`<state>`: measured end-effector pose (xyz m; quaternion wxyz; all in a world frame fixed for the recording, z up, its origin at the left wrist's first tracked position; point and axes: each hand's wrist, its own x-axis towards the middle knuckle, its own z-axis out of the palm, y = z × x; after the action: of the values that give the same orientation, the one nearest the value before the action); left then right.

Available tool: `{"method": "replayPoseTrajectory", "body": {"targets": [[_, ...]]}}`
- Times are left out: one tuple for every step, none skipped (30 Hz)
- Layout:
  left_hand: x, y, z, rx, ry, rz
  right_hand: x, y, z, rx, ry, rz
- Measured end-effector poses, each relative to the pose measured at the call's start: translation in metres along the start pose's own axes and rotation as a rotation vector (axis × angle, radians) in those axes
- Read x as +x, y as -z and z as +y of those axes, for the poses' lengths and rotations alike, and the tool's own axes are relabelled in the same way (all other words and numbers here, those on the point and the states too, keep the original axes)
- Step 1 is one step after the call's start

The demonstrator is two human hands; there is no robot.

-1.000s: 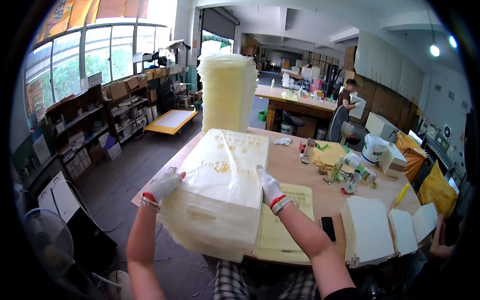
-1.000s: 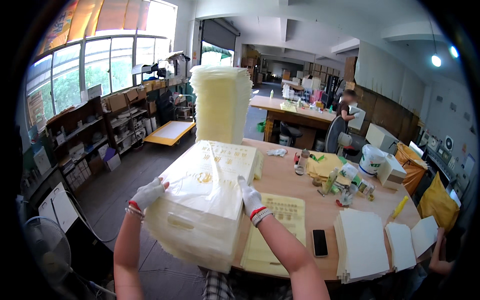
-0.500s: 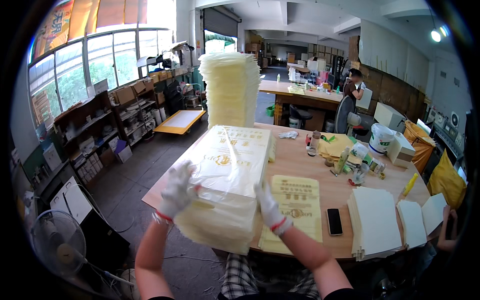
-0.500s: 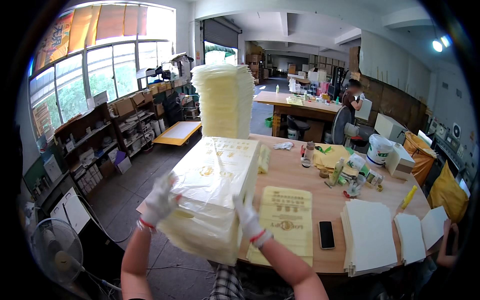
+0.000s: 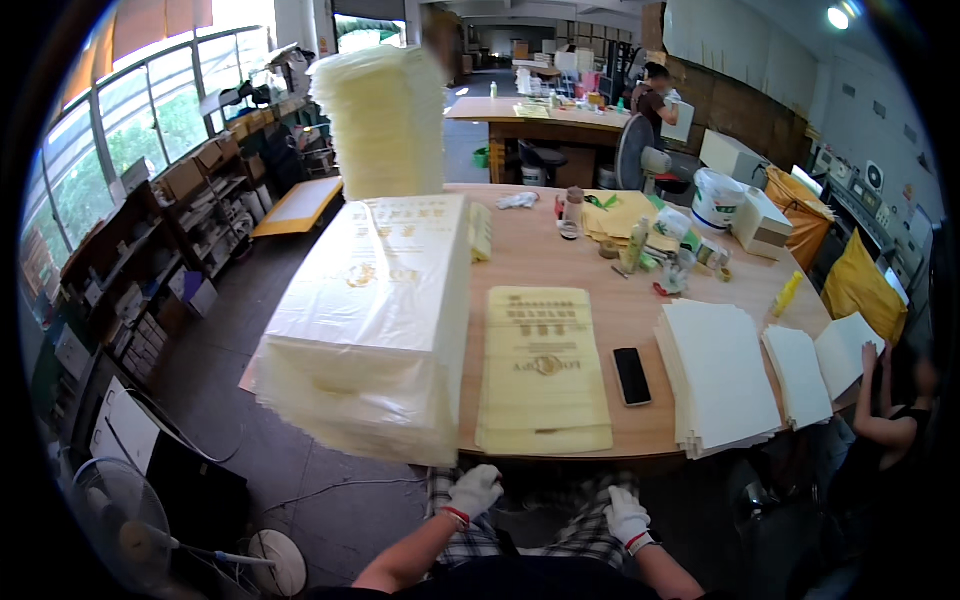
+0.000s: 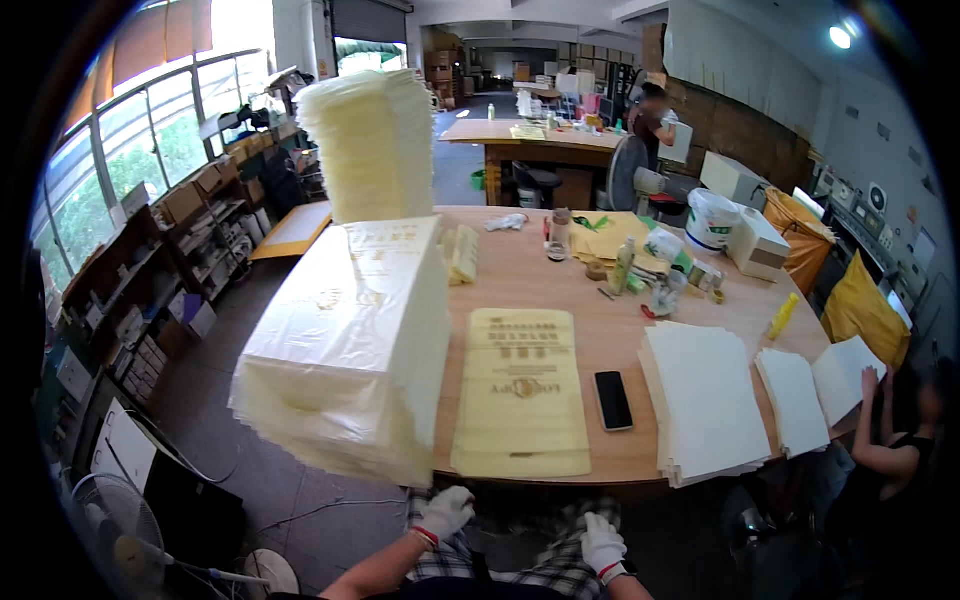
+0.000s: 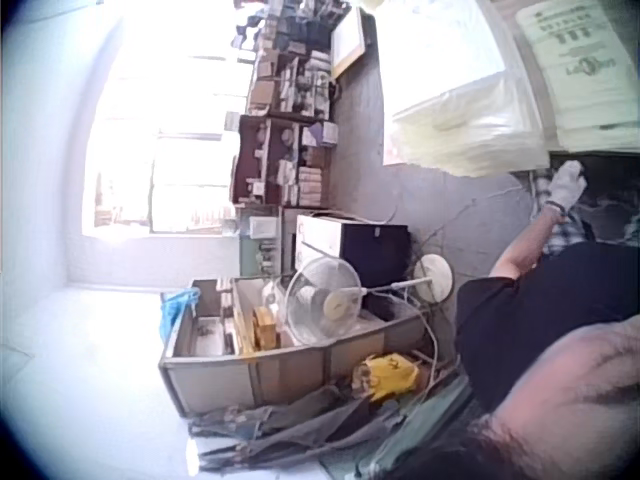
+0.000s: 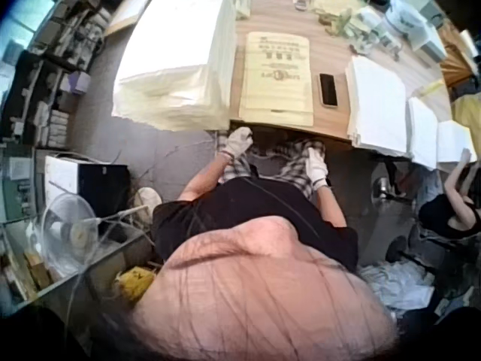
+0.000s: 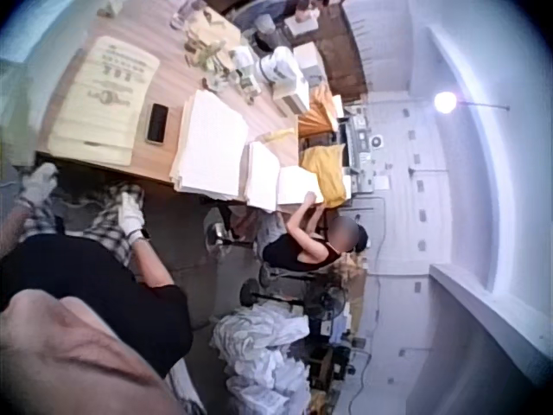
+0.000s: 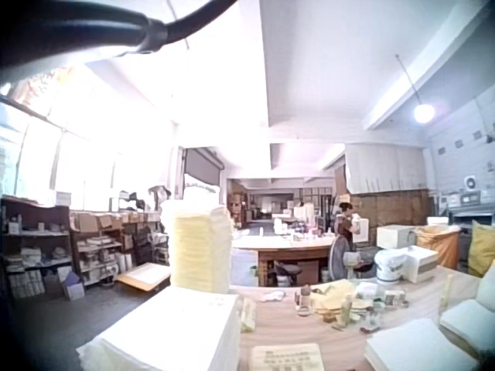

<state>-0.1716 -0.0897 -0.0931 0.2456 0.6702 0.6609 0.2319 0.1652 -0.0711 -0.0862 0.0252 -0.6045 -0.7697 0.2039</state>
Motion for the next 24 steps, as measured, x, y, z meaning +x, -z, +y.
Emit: {"method": "replayPoseTrajectory", "body": {"targets": [[0.013,0.001,0.002,0.096,-0.001,-0.028,0.005,0.003,0.016,-0.099,-0.097,0.052],[0.009,0.006,0.0,0.226,0.084,-0.045,-0.001,-0.005,0.022,-0.136,-0.128,0.01],[0.009,-0.005,-0.023,0.278,0.053,-0.036,0.004,-0.009,0.026,-0.191,-0.147,0.01],[0.008,-0.007,-0.023,0.361,0.18,-0.086,0.006,-0.013,0.032,-0.235,-0.15,0.01],[0.001,-0.019,-0.046,0.521,0.066,-0.038,0.007,-0.023,0.037,-0.262,-0.141,-0.01],[-0.001,-0.016,-0.047,0.578,0.032,-0.056,0.016,-0.029,0.043,-0.26,-0.139,-0.024],[0.0,-0.021,-0.052,0.589,0.036,-0.046,0.027,-0.034,0.046,-0.253,-0.134,-0.037],[0.001,-0.026,-0.057,0.6,0.039,-0.036,0.033,-0.051,0.057,-0.29,-0.056,0.01],[0.005,-0.028,-0.055,0.645,-0.071,0.031,0.037,-0.058,0.072,-0.345,-0.005,0.078],[0.003,-0.032,-0.057,0.597,-0.094,0.064,0.04,-0.058,0.078,-0.25,-0.042,0.055],[0.004,-0.035,-0.059,0.548,-0.121,0.097,0.04,-0.059,0.082,-0.154,-0.078,0.033],[0.002,-0.037,-0.067,0.542,-0.032,0.017,0.04,-0.057,0.078,-0.052,-0.098,0.005],[0.005,-0.026,-0.055,0.537,0.045,-0.079,0.037,-0.051,0.074,0.06,-0.133,-0.025],[0.005,-0.017,-0.037,0.414,0.256,-0.217,0.03,-0.039,0.073,0.061,-0.078,-0.059],[-0.007,-0.016,-0.047,0.329,0.215,-0.24,0.024,-0.022,0.057,0.075,0.006,-0.091],[-0.02,-0.015,-0.056,0.204,0.069,-0.28,-0.001,-0.009,0.045,0.091,0.07,-0.151],[-0.036,-0.022,-0.064,0.064,-0.073,-0.332,-0.026,0.0,0.039,0.103,0.122,-0.224],[-0.048,-0.029,-0.071,0.149,-0.044,-0.31,-0.036,0.004,0.037,0.113,0.175,-0.278],[-0.061,-0.038,-0.075,0.232,-0.024,-0.289,-0.03,-0.013,0.048,0.115,0.16,-0.243],[-0.074,-0.045,-0.075,0.31,-0.006,-0.27,-0.02,-0.039,0.063,0.115,0.14,-0.212],[-0.078,-0.028,-0.047,0.275,0.149,-0.282,-0.021,-0.059,0.074,0.113,0.114,-0.192],[-0.069,0.01,0.002,0.245,0.306,-0.291,-0.028,-0.064,0.073,0.102,0.052,-0.177],[-0.067,0.032,0.031,0.211,0.475,-0.282,-0.029,-0.049,0.054,0.081,0.01,-0.163],[-0.067,0.034,0.032,0.207,0.499,-0.201,-0.026,-0.031,0.032,0.062,-0.024,-0.143]]}}
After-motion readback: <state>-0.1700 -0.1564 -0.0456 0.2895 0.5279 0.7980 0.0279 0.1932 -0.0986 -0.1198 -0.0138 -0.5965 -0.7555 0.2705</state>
